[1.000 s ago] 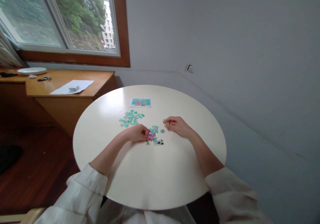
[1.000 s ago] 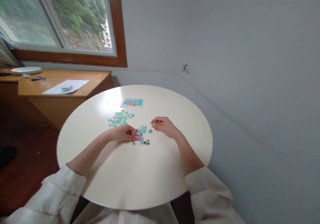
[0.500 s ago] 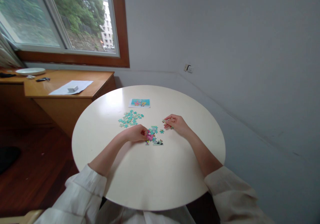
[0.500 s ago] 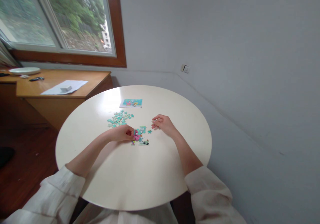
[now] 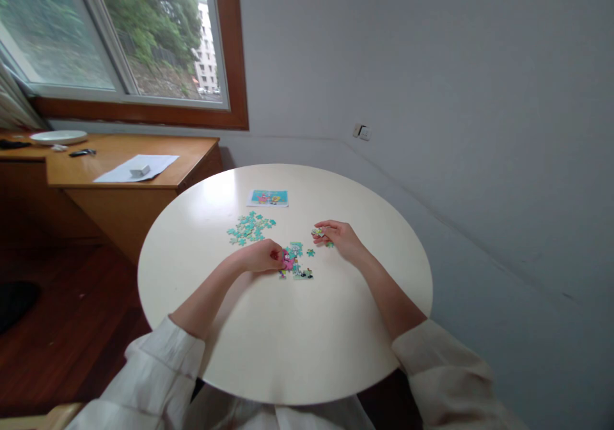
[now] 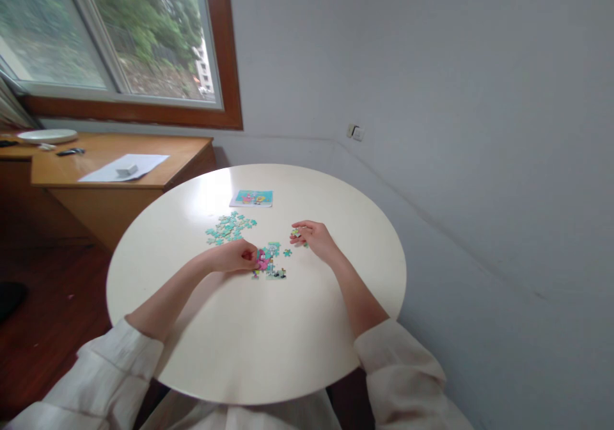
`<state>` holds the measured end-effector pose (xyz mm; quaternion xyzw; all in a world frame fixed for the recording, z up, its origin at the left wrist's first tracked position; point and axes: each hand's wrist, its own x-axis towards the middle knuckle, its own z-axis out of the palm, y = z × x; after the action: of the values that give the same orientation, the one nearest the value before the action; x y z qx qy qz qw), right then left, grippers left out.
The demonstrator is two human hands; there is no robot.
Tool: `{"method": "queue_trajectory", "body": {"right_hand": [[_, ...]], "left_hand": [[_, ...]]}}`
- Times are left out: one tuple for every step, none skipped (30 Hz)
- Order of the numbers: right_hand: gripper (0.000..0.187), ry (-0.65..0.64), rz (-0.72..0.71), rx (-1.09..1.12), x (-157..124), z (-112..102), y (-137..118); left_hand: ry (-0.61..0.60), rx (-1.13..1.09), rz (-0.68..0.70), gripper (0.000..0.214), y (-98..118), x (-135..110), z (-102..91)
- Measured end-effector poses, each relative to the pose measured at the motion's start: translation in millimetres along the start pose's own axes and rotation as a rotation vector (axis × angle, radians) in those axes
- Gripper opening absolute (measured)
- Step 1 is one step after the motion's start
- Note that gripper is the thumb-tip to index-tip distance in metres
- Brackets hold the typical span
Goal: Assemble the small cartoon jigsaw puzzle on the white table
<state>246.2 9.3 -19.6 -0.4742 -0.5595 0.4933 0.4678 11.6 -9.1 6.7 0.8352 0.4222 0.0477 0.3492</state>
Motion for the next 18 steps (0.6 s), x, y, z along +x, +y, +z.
{"method": "queue_trajectory", "body": {"right_hand": [[0.019, -0.001, -0.001, 0.000, 0.4, 0.0, 0.5], [0.019, -0.003, -0.002, -0.001, 0.6, 0.1, 0.7], [0.018, -0.003, -0.003, -0.004, 0.5, 0.2, 0.5], [0.018, -0.005, -0.002, -0.008, 0.2, 0.4, -0.1], [0.017, -0.006, -0.001, -0.012, -0.3, 0.7, -0.9], [0.017, -0.008, 0.004, -0.015, -0.9, 1.0, -1.9], [0.017, -0.010, 0.010, -0.017, -1.6, 1.3, -2.9], [0.017, -0.011, 0.017, -0.018, -2.3, 1.7, -3.8], [0.017, -0.012, 0.025, -0.018, -2.9, 2.0, -4.5], [0.017, -0.013, 0.033, -0.019, -3.4, 2.4, -5.1], [0.017, -0.013, 0.042, -0.020, -3.8, 2.7, -5.4], [0.018, -0.014, 0.049, -0.021, -4.0, 3.1, -5.6], [0.018, -0.014, 0.055, -0.021, -4.2, 3.4, -5.6], [0.019, -0.016, 0.060, -0.020, -4.3, 3.6, -5.5], [0.020, -0.020, 0.061, -0.019, -4.4, 3.8, -5.3], [0.021, -0.026, 0.059, -0.018, -4.4, 3.9, -5.1], [0.022, -0.032, 0.056, -0.017, -4.5, 3.9, -4.9], [0.023, -0.038, 0.054, -0.017, -4.6, 3.8, -4.6]], "left_hand": [[0.000, 0.002, 0.000, 0.029, -0.1, 0.1, -0.1], [0.000, 0.005, 0.001, 0.028, -0.3, 0.3, -0.1], [0.001, 0.008, 0.001, 0.028, -0.7, 0.4, -0.1], [0.002, 0.011, 0.002, 0.028, -1.0, 0.6, -0.1], [0.004, 0.015, 0.002, 0.028, -1.4, 0.8, 0.0], [0.005, 0.017, 0.002, 0.028, -1.8, 1.0, 0.1], [0.006, 0.020, 0.001, 0.029, -2.1, 1.2, 0.1], [0.006, 0.023, 0.002, 0.029, -2.3, 1.3, 0.1], [0.005, 0.025, 0.004, 0.029, -2.4, 1.4, 0.1], [0.004, 0.026, 0.005, 0.029, -2.3, 1.4, 0.1], [0.001, 0.025, 0.004, 0.029, -2.1, 1.3, 0.0], [-0.001, 0.023, 0.003, 0.029, -1.8, 1.2, -0.1], [-0.003, 0.020, 0.002, 0.029, -1.4, 1.0, -0.1], [-0.005, 0.015, 0.000, 0.029, -1.2, 0.8, -0.2], [-0.007, 0.009, -0.001, 0.029, -1.0, 0.6, -0.2], [-0.007, 0.004, 0.000, 0.028, -1.0, 0.5, -0.2], [-0.007, -0.001, 0.002, 0.028, -1.1, 0.4, -0.1], [-0.007, -0.004, 0.004, 0.028, -1.4, 0.4, 0.0]]}}
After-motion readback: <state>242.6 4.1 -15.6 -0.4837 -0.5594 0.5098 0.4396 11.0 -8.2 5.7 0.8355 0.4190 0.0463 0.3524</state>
